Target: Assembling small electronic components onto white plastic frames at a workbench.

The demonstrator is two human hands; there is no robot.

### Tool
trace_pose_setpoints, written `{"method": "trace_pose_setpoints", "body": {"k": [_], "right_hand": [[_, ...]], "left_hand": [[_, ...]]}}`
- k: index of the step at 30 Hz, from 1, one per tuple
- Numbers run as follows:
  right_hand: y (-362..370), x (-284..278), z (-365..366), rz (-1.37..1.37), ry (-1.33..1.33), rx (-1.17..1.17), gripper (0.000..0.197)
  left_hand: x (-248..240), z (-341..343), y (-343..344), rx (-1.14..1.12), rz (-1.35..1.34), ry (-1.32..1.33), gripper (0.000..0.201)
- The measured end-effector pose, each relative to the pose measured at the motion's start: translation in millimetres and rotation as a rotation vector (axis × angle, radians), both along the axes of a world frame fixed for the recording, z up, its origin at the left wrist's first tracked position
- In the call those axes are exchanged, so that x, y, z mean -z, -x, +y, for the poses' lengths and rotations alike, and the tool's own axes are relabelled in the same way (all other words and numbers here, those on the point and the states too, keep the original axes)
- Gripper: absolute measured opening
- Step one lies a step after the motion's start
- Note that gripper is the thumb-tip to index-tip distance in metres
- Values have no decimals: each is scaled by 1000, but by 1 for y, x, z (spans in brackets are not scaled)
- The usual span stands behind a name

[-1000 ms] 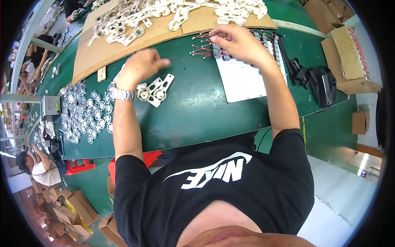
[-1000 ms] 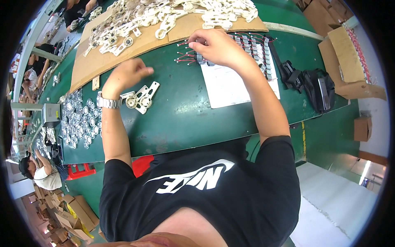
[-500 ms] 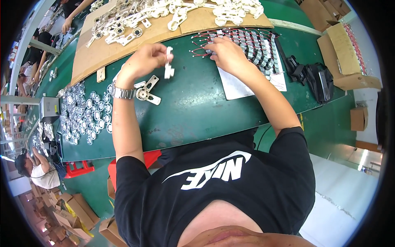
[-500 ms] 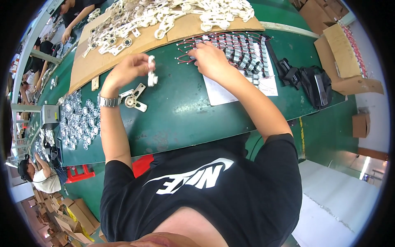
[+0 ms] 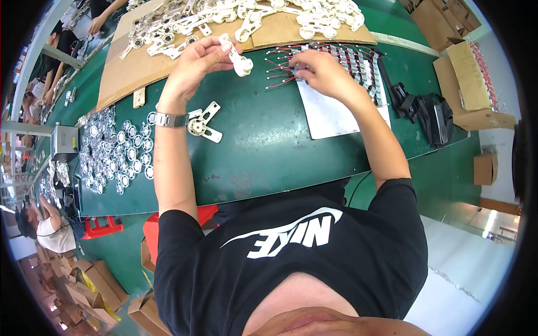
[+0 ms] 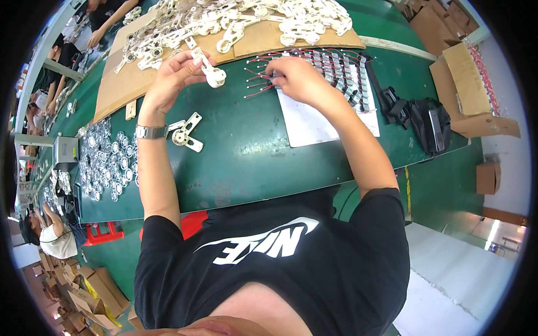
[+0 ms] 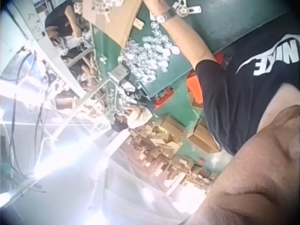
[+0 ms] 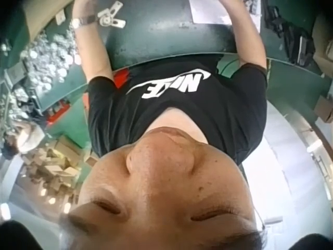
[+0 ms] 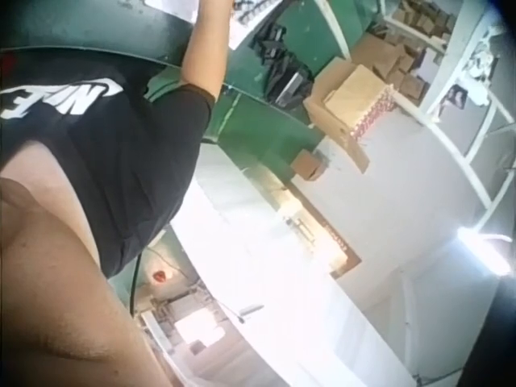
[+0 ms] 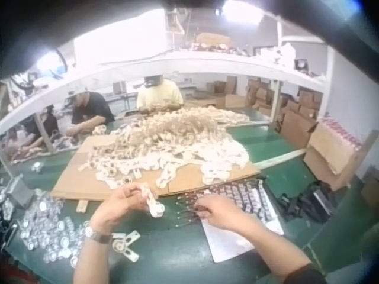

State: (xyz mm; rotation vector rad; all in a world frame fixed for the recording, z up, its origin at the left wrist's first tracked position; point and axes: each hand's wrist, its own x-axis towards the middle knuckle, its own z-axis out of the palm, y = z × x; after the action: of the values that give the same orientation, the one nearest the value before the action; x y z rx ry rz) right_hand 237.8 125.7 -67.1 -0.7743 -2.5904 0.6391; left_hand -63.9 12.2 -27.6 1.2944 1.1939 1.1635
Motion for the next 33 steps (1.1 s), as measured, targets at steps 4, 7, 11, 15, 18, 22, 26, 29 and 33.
{"method": "trace_pose_setpoints", "body": {"k": [4, 7, 11, 15, 18, 22, 26, 29, 33], "right_hand": [[11, 6, -13, -115, -105, -9, 24], [16, 21, -1, -185, -193, 36, 24], [13, 11, 7, -220, -132, -36, 26], [2, -28, 1, -212, 27, 19, 33], [-6, -45, -5, -116, -46, -2, 31], [-8, -52, -10, 185, -256, -98, 32], [9, -67, -38, 308, 49, -71, 26], [17, -75, -49, 301, -133, -140, 26], [26, -70, -54, 401, -187, -123, 25]], "left_hand": [[-1, -2, 0, -14, 1, 0, 30], [-1, -3, -3, -13, -2, 5, 29], [-1, -6, -3, -21, -1, 9, 29], [-3, -9, -3, -41, -3, 3, 30], [-1, -6, -2, -22, -33, -21, 30], [-1, -3, -12, -37, -85, -75, 34], [-1, -3, -16, -47, -254, -133, 37], [-5, -5, -19, -58, -298, -166, 40], [-3, -4, -19, -81, -314, -188, 38]]}}
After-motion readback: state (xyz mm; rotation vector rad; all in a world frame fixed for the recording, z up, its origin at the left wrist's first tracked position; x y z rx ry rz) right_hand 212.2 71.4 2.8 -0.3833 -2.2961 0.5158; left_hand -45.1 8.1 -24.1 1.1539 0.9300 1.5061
